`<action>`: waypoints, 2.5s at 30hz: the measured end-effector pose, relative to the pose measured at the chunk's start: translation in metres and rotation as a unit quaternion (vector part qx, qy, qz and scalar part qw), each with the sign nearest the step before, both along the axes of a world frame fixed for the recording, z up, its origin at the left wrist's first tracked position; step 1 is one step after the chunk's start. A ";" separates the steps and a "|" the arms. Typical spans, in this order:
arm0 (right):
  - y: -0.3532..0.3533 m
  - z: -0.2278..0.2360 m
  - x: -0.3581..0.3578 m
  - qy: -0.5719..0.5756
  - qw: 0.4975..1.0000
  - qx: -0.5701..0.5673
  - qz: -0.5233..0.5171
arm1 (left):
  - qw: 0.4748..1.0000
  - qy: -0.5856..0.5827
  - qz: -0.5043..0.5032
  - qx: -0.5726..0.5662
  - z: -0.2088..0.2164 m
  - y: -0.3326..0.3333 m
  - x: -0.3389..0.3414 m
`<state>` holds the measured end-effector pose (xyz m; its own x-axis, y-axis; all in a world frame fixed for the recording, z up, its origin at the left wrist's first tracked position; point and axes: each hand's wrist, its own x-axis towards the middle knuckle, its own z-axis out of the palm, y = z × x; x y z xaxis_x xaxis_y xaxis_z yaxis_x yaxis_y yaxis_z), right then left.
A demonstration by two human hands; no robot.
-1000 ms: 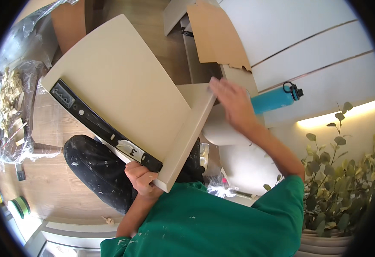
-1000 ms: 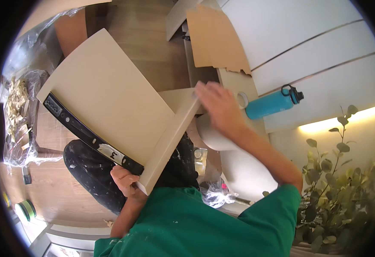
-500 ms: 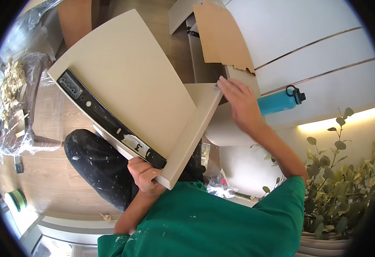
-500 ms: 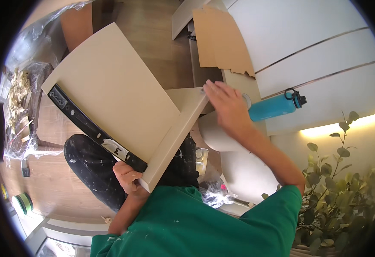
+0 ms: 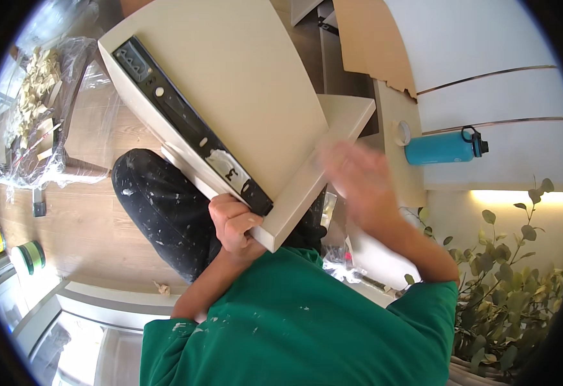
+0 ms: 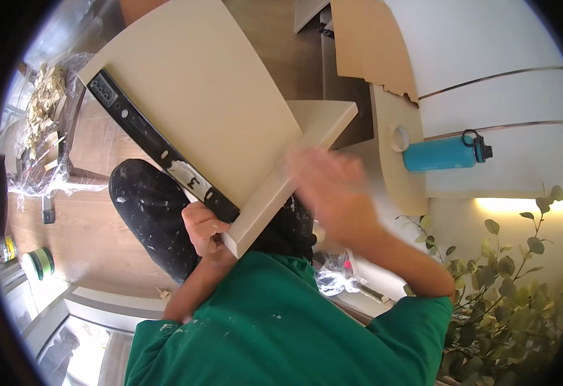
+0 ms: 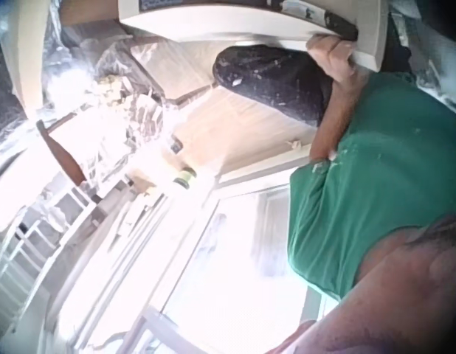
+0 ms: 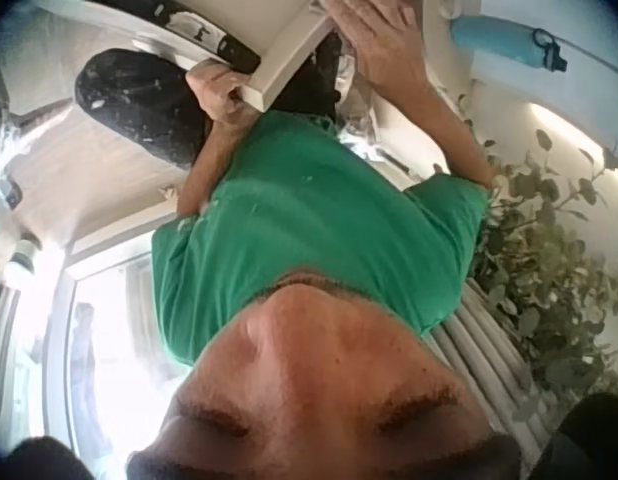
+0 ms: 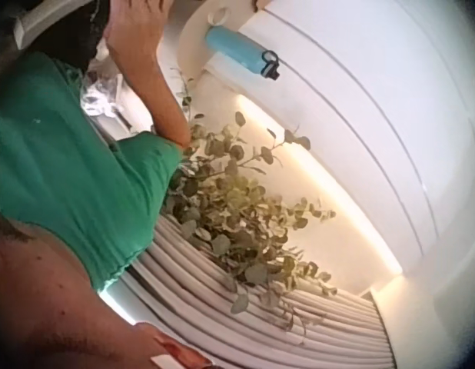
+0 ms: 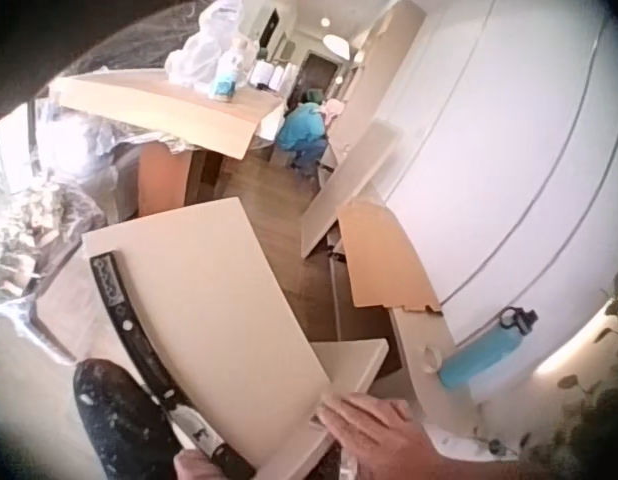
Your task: The person sands the edges and corners of a small white wooden shelf using a sanding block, then applies a liquid substance along the seams with a thin paintbrush before resuming sanding on different sections of the piece.
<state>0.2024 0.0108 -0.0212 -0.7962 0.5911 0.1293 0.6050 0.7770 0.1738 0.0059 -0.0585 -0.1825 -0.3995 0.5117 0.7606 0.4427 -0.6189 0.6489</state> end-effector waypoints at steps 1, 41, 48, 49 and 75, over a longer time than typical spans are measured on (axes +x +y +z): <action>0.015 0.003 0.004 0.018 0.998 0.009 -0.058 | 1.000 0.000 -0.004 -0.005 0.000 0.000 0.000; 0.133 -0.002 0.130 0.102 0.966 0.061 -0.228 | 0.999 0.001 0.011 -0.036 0.007 0.004 -0.008; 0.102 0.022 0.081 0.228 0.964 0.026 -0.136 | 0.999 0.009 0.035 -0.033 0.021 0.022 -0.028; 0.098 0.026 0.073 0.239 0.962 0.012 -0.129 | 0.999 0.010 0.031 -0.037 0.021 0.022 -0.030; 0.093 0.009 0.058 0.105 0.993 -0.020 -0.039 | 0.997 0.016 0.059 -0.045 0.010 0.007 -0.004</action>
<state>0.2607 0.1034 -0.0127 -0.7050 0.6586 0.2630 0.6838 0.7296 0.0059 0.0019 -0.0515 -0.1727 -0.4372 0.5296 0.7269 0.5313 -0.5000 0.6839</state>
